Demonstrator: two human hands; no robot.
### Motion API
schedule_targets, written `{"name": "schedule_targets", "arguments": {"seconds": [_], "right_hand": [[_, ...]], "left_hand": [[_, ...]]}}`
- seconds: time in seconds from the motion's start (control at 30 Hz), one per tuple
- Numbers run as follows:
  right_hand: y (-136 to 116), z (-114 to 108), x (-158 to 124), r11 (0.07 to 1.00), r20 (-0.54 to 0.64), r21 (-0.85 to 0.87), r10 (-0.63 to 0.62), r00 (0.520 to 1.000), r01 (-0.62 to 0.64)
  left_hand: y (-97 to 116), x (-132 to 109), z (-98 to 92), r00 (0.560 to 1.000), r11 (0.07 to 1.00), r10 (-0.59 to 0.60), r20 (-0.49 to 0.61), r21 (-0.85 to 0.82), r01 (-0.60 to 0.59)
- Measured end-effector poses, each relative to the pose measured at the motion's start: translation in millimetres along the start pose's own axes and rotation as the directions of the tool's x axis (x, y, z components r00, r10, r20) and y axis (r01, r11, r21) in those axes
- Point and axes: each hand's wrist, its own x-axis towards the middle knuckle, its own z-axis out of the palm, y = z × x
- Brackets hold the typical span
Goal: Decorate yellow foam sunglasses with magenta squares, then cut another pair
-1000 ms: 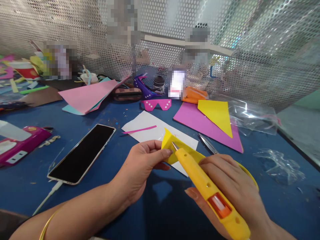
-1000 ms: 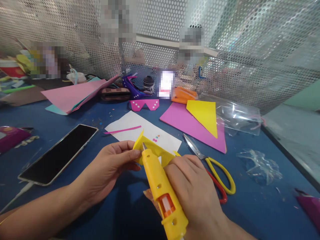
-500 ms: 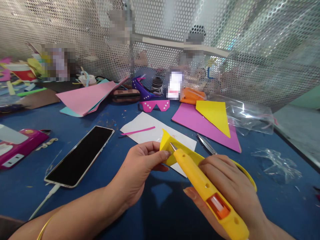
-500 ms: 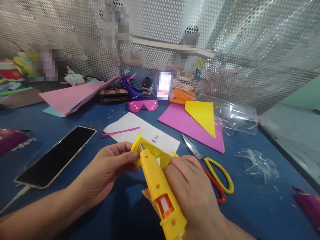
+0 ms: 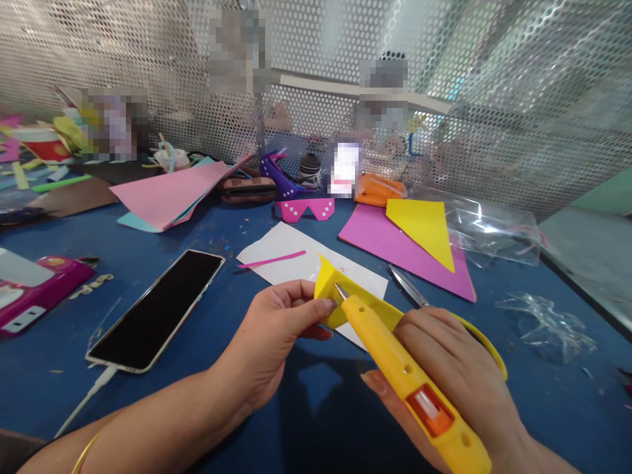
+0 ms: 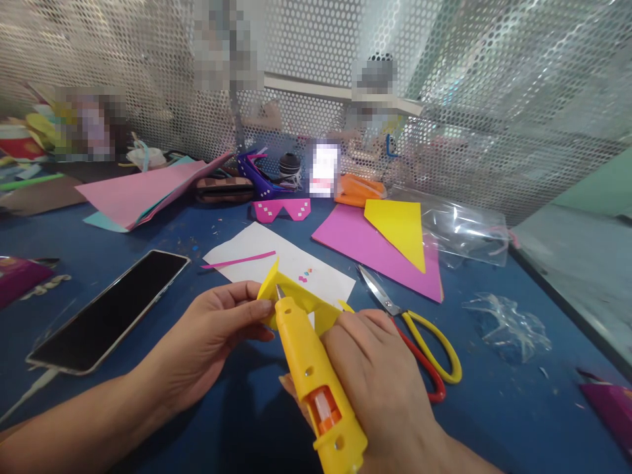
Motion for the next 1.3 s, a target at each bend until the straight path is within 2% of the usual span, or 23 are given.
{"name": "schedule_targets", "arguments": {"seconds": [0.17,0.33,0.47,1.03,1.3], "right_hand": [[2.7,-0.7,-0.7,1.0,-0.025,-0.017,-0.002,1.0,0.001],[5.6,-1.7,0.8,0.997,0.011,-0.045,-0.055,0.998,0.055],[5.6,-1.7,3.2,0.995,-0.015,-0.058,-0.08,0.997,0.079],[5.4,-1.2,1.0,0.997,0.016,-0.058,-0.051,0.999,0.052],[3.7,-2.3,0.7,1.0,-0.001,-0.01,0.011,1.0,-0.011]], "left_hand": [[-0.9,-1.8,0.0,1.0,1.0,0.006,0.009,0.007,-0.006],[-2.0,-1.4,-0.9,1.0,1.0,0.01,0.01,0.002,-0.01],[-1.3,-1.1,0.3,1.0,1.0,0.003,-0.001,0.011,-0.003],[-0.9,-0.6,0.1,1.0,1.0,-0.003,-0.023,0.021,0.004],[-1.2,-0.9,0.3,1.0,1.0,-0.005,-0.023,0.021,0.006]]}}
